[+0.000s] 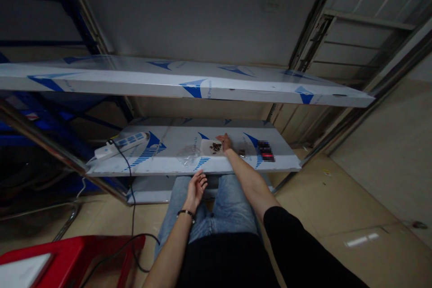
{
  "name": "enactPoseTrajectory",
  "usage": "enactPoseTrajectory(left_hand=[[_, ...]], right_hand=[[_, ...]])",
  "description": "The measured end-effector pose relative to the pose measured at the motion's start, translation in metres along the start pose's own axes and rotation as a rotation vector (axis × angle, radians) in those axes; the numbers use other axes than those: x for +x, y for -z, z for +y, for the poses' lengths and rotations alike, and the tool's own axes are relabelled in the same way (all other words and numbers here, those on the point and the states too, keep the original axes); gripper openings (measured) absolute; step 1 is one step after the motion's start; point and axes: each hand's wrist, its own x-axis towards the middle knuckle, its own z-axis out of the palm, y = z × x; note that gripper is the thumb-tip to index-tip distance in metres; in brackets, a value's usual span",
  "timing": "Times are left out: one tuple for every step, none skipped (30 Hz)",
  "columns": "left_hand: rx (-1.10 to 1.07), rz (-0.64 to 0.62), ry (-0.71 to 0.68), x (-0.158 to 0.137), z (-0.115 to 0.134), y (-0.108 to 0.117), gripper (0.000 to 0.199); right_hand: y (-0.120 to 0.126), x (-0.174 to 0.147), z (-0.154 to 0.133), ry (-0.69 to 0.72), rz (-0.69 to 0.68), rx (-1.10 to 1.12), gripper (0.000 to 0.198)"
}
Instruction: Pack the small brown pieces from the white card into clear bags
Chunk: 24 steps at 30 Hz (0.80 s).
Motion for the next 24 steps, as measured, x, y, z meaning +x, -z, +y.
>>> enactPoseTrajectory(left_hand=[[0.005, 0.001, -0.001, 0.0, 0.0, -0.001, 0.035], [0.01, 0.003, -0.001, 0.0, 0.0, -0.002, 0.034], [0.017, 0.007, 0.0, 0.0, 0.001, -0.003, 0.033], [0.023, 0.012, 0.0, 0.0, 0.001, -0.004, 0.032], [0.028, 0.015, 0.0, 0.0, 0.001, -0.005, 0.031], [0.031, 0.018, 0.0, 0.001, 0.0, -0.006, 0.031], [0.032, 0.02, 0.0, 0.001, 0.0, -0.008, 0.031], [0.032, 0.021, 0.001, 0.001, -0.001, -0.009, 0.032], [0.033, 0.02, 0.003, 0.001, -0.002, -0.01, 0.032], [0.037, 0.019, 0.007, 0.001, -0.003, -0.01, 0.032], [0.046, 0.015, 0.01, 0.0, -0.003, -0.01, 0.032], [0.06, 0.007, 0.011, 0.0, -0.003, -0.01, 0.032], [0.078, -0.004, 0.009, -0.001, -0.003, -0.01, 0.032], [0.096, -0.015, 0.007, -0.002, -0.003, -0.009, 0.032], [0.111, -0.024, 0.004, -0.003, -0.002, -0.008, 0.032], [0.122, -0.028, 0.0, -0.004, -0.001, -0.007, 0.033], [0.125, -0.028, -0.003, -0.004, 0.0, -0.006, 0.033], [0.123, -0.025, -0.007, -0.005, 0.001, -0.006, 0.033], [0.118, -0.02, -0.01, -0.005, 0.001, -0.005, 0.033], [0.113, -0.016, -0.011, -0.004, 0.001, -0.005, 0.033], [0.109, -0.014, -0.011, -0.004, 0.001, -0.006, 0.033], [0.106, -0.015, -0.009, -0.003, 0.001, -0.007, 0.033], [0.106, -0.017, -0.006, -0.003, 0.0, -0.007, 0.034], [0.107, -0.018, -0.003, -0.003, 0.0, -0.008, 0.034]], right_hand=[[0.005, 0.001, -0.006, 0.036, 0.01, -0.03, 0.037], [0.012, 0.002, -0.014, 0.068, 0.02, -0.055, 0.035], [0.02, 0.004, -0.024, 0.091, 0.029, -0.071, 0.032], [0.029, 0.005, -0.034, 0.102, 0.036, -0.078, 0.031], [0.037, 0.006, -0.045, 0.102, 0.038, -0.078, 0.03], [0.044, 0.007, -0.054, 0.096, 0.038, -0.076, 0.03], [0.049, 0.007, -0.062, 0.08, 0.036, -0.073, 0.031], [0.052, 0.007, -0.068, 0.062, 0.035, -0.07, 0.033], [0.053, 0.007, -0.07, 0.039, 0.03, -0.069, 0.035], [0.051, 0.006, -0.068, 0.014, 0.023, -0.071, 0.036], [0.047, 0.006, -0.064, -0.012, 0.014, -0.075, 0.037], [0.041, 0.005, -0.058, -0.036, 0.003, -0.083, 0.037], [0.035, 0.005, -0.05, -0.056, -0.01, -0.092, 0.037], [0.029, 0.004, -0.041, -0.074, -0.022, -0.104, 0.036], [0.024, 0.004, -0.033, -0.091, -0.033, -0.116, 0.035], [0.021, 0.004, -0.026, -0.105, -0.041, -0.126, 0.033], [0.018, 0.004, -0.021, -0.114, -0.054, -0.136, 0.032], [0.018, 0.004, -0.017, -0.121, -0.07, -0.146, 0.032], [0.018, 0.004, -0.014, -0.125, -0.087, -0.154, 0.033], [0.019, 0.005, -0.013, -0.126, -0.103, -0.159, 0.035], [0.021, 0.005, -0.014, -0.127, -0.119, -0.165, 0.037], [0.022, 0.006, -0.015, -0.125, -0.13, -0.166, 0.038], [0.022, 0.006, -0.016, -0.099, -0.123, -0.148, 0.036], [0.022, 0.005, -0.017, -0.052, -0.1, -0.116, 0.032]])
